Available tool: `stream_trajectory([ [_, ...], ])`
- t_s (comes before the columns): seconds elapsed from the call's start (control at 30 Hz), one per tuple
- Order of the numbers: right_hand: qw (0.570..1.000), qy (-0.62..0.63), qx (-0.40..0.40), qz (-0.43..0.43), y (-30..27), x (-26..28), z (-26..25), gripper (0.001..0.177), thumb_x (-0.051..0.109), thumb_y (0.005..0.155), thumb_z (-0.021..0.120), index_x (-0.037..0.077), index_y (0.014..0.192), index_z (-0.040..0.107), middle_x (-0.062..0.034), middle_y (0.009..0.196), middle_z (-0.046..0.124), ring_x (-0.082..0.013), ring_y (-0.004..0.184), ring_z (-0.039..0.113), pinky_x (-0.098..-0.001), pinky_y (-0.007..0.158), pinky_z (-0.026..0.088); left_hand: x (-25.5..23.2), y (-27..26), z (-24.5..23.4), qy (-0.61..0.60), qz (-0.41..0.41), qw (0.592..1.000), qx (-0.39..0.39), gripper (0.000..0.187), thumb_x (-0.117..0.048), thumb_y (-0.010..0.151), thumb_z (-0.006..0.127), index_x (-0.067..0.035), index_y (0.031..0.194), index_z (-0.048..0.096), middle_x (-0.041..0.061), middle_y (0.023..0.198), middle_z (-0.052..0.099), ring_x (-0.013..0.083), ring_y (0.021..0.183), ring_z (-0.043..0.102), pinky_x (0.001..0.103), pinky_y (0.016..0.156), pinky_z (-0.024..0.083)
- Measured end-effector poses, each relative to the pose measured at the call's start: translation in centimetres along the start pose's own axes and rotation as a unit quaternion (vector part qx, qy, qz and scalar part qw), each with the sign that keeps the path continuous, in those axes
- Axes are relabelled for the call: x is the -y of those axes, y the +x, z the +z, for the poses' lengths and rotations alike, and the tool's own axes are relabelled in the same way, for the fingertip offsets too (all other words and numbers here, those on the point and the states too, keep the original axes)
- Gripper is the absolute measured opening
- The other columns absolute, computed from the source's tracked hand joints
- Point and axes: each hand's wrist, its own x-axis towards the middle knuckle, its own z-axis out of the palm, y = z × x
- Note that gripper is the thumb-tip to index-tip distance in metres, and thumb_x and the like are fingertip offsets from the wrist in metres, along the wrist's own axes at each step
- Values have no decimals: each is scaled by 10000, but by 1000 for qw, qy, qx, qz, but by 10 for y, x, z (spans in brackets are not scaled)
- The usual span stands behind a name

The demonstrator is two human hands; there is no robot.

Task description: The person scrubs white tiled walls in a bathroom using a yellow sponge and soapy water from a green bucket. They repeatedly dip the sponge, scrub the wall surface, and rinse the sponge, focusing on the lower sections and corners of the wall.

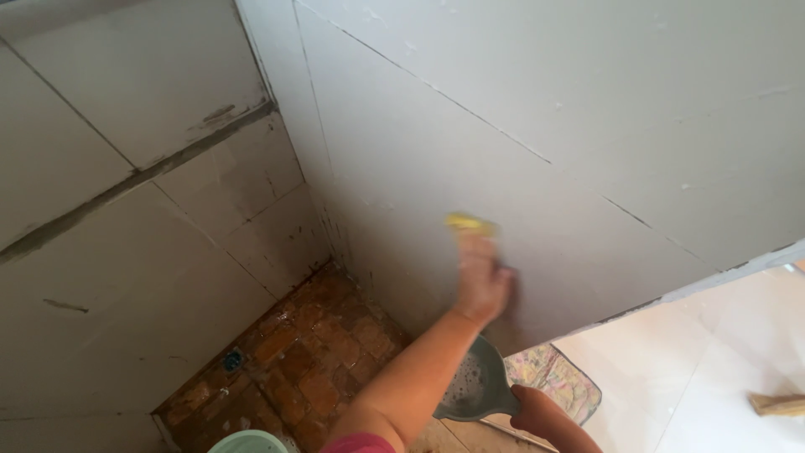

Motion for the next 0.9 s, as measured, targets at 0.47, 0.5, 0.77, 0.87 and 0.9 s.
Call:
stream_trajectory([
  [0.47,1000,-6,21,2,-11,-12,-6,418,143,681,787,97,1084,688,-155,1016,750,-328,1049,717,-425,901,555,-22,36,-8,-140,-131,980,-42,789,-369,1086,399,60,1639,35,255,1745,-74,414,1628,-79,496,1308,-25],
  [0.5,1000,-11,23,4,-11,-11,-9,415,144,685,789,93,1083,685,-157,1015,749,-330,1051,713,-427,899,554,-44,31,-5,-73,-84,994,-3,807,-351,1078,456,80,1636,63,292,1736,-34,461,1623,-46,528,1310,8],
  [0.77,1000,15,20,12,-18,-4,-18,401,121,687,761,80,1078,683,-164,987,756,-329,1021,726,-435,889,561,-86,16,-9,99,244,961,88,655,-508,990,575,-136,1509,427,149,1605,468,535,1540,183,774,1222,124],
  [0.87,1000,10,15,4,-15,-14,-16,441,117,685,766,91,1114,672,-172,1002,749,-339,1031,715,-431,898,560,-75,55,-21,-15,118,993,-27,737,-393,1072,517,-56,1648,201,265,1655,241,517,1609,64,709,1292,80],
  [0.9,1000,6,11,6,-16,-18,-12,428,118,693,760,90,1111,677,-171,1005,748,-342,1031,713,-430,899,560,-71,64,-23,-17,84,995,-60,736,-345,1077,498,-60,1664,158,270,1700,160,506,1620,14,683,1306,55],
])
